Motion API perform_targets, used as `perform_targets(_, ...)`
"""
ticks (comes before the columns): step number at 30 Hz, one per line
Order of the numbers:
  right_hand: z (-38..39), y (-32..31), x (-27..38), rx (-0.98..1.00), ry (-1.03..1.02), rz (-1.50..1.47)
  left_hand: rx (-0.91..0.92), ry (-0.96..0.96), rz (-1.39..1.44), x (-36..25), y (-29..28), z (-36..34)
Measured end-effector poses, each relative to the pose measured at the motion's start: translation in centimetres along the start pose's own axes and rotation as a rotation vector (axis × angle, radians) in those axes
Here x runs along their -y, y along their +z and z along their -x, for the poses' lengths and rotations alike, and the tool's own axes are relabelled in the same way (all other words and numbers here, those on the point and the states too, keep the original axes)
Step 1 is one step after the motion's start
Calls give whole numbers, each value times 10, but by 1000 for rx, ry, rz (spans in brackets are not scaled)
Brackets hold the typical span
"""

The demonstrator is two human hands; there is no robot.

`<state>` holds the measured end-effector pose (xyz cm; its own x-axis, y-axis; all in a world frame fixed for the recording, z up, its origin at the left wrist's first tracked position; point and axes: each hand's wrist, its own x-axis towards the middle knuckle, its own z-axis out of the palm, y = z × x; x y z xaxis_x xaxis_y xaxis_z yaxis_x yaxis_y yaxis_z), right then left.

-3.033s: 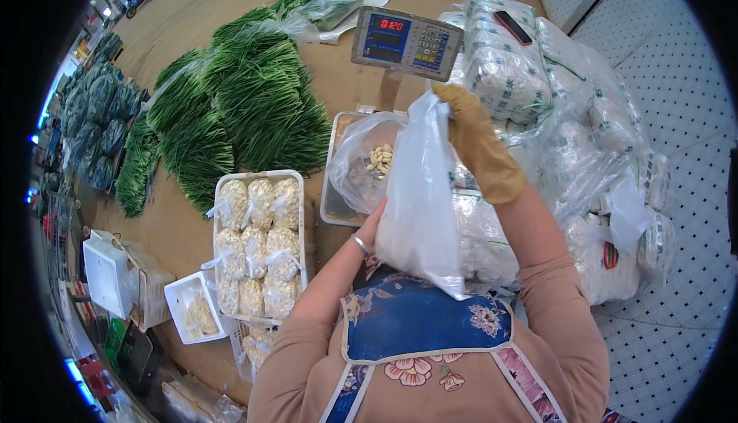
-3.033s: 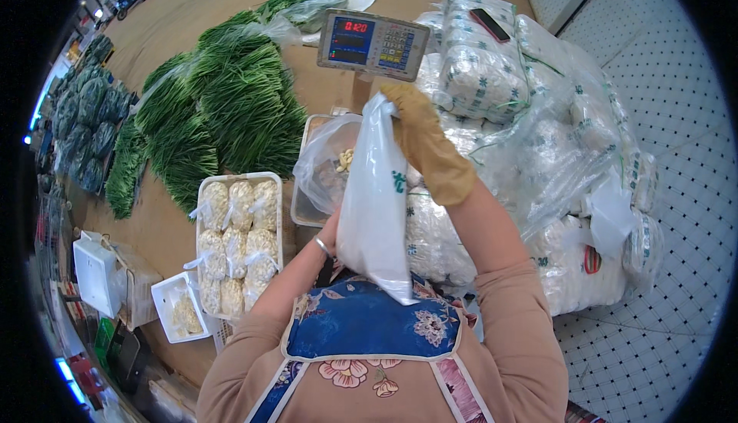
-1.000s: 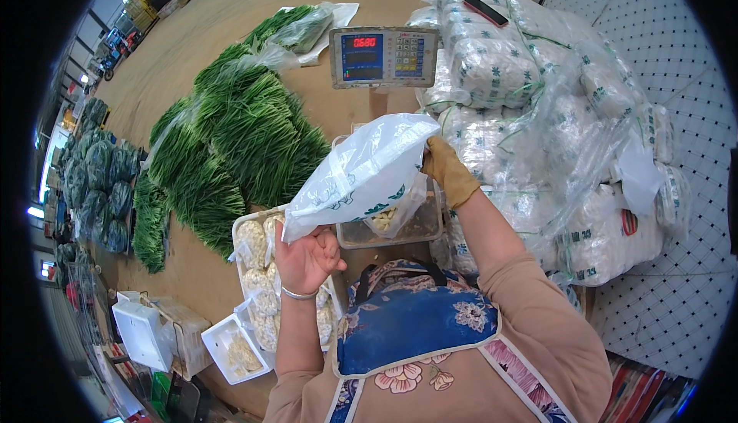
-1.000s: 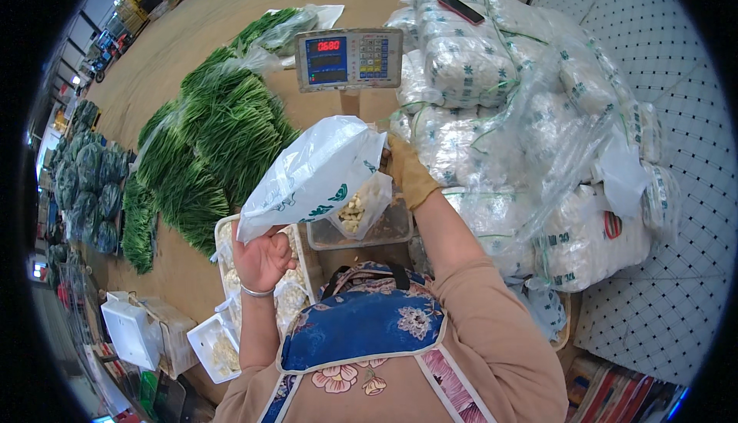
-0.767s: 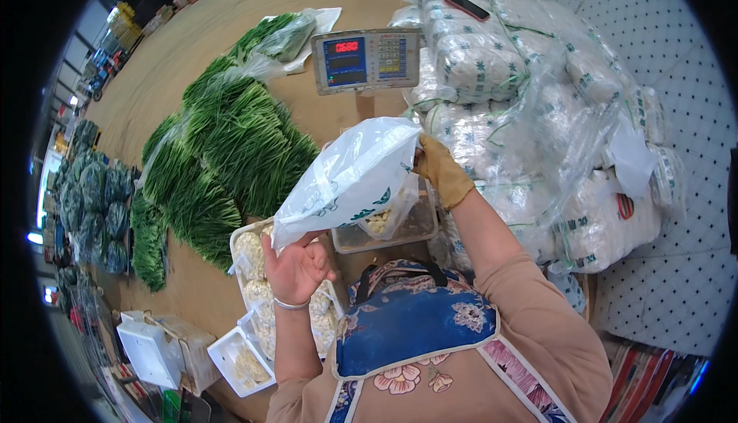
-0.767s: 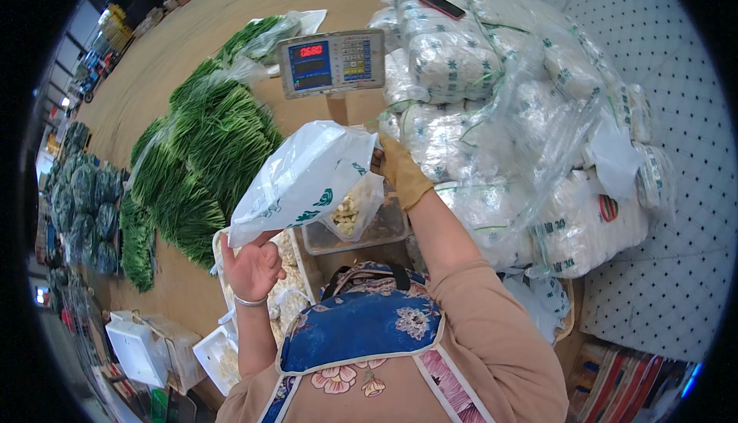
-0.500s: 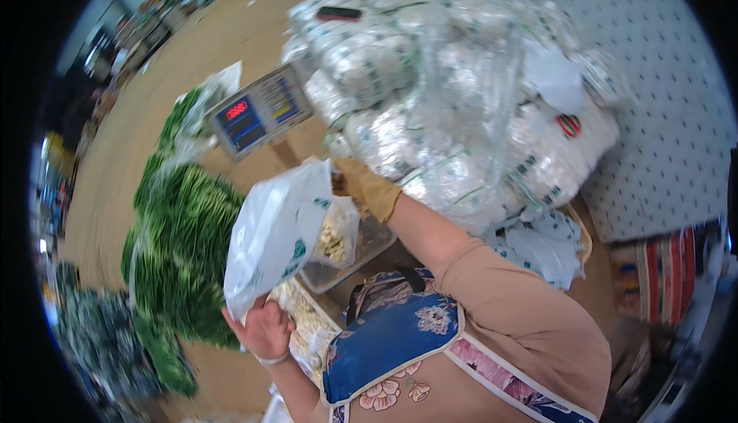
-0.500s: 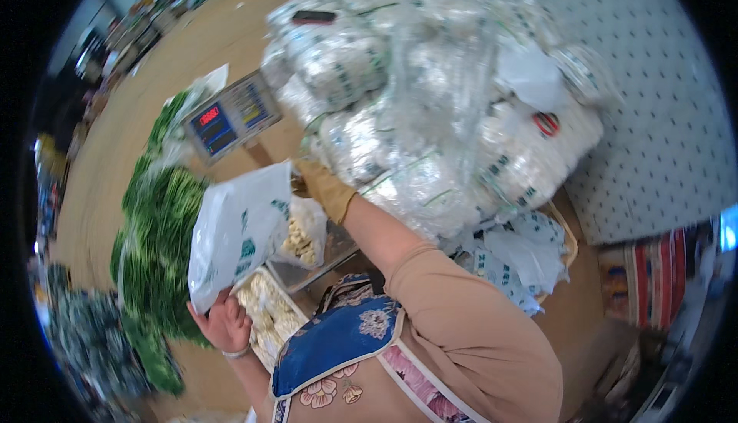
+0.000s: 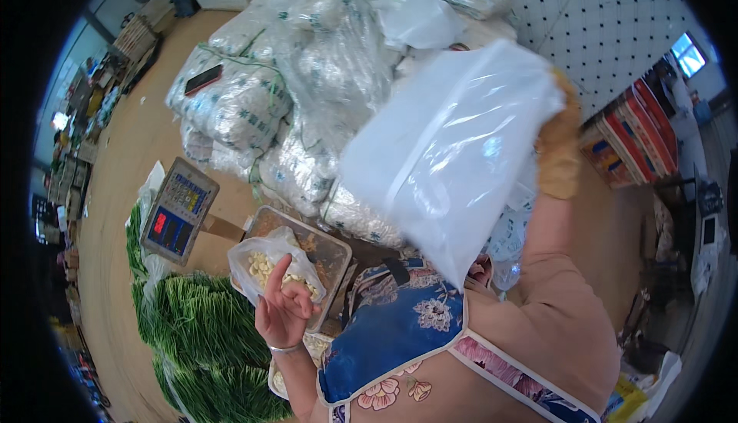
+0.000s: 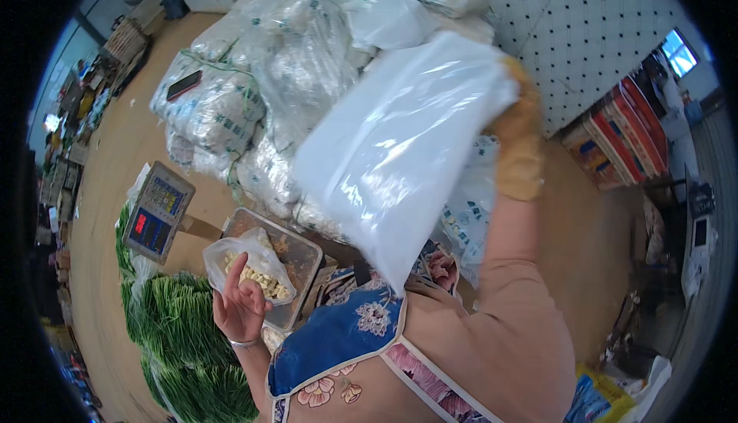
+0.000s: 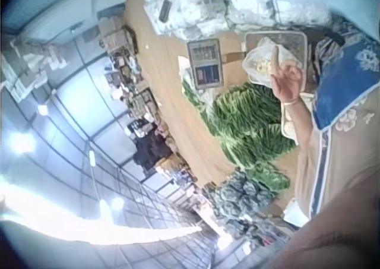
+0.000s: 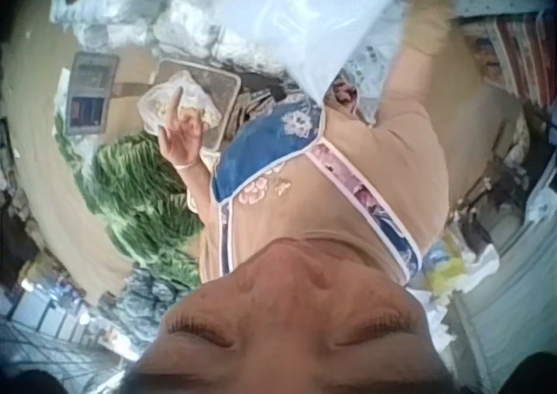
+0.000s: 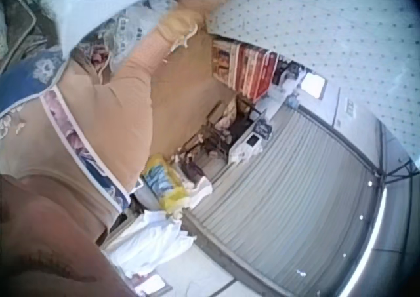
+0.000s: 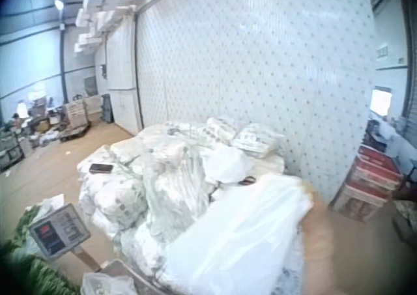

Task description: The person repeatedly scoops garlic cloves from a large sack into a plastic bag, places the bag on a digital scale, adjusts the quantity, ties the bag, and sets it aside. This cycle is repeated multiple times.

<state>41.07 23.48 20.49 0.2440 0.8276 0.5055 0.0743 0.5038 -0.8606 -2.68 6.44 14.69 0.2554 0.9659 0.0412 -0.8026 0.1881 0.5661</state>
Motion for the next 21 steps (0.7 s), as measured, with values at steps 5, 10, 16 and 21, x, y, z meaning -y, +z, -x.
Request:
perform_targets(5,21,-158,37,-396,158,-421,-34,-78,-42,9,0,-31)
perform_targets(10,40,-190,-24,-765,139,-53,-79,-98,-90,19,6,-46)
perform_targets(16,136,-198,-176,-47,831,1463,-228,-86,-202,22,8,-49)
perform_targets(21,212,-185,-265,-508,1514,391,-383,-46,-268,20,-5,-31)
